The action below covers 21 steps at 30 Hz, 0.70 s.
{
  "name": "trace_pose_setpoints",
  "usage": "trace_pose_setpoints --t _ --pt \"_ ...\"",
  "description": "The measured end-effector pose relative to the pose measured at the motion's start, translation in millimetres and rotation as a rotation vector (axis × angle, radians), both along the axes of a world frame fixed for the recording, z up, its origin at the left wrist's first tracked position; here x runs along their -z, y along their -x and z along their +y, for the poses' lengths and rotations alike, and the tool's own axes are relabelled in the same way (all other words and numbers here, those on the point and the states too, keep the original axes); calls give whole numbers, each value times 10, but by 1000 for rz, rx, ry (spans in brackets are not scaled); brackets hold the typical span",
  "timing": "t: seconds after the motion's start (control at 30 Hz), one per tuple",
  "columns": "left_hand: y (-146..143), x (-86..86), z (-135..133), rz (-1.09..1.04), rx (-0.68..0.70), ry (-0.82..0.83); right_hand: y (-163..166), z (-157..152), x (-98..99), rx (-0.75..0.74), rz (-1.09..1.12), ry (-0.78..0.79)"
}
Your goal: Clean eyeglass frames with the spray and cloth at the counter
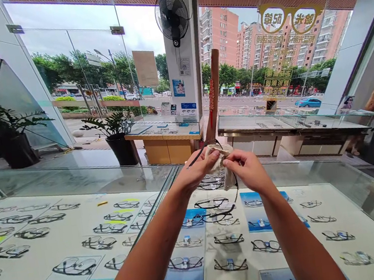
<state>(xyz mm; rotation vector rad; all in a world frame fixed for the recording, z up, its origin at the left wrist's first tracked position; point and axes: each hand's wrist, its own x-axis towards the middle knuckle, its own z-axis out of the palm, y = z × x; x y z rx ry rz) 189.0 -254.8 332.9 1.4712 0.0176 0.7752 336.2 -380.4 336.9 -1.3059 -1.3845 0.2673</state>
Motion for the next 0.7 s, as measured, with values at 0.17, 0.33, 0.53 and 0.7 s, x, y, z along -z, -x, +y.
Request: trace_pose_setpoints --t 0.17,0.33,0.53,0.7 --pt "38 -60 -24 102 -27 -7 -36 9 9 -36 46 52" --pt "-48 -2 -71 68 -230 -72 23 -25 -4 -20 -57 40" --pt "-20 -9 -39 15 -293 -123 18 -18 -20 -50 17 50" --pt "99 -102 38 104 -57 -95 -97 23 13 -86 119 67"
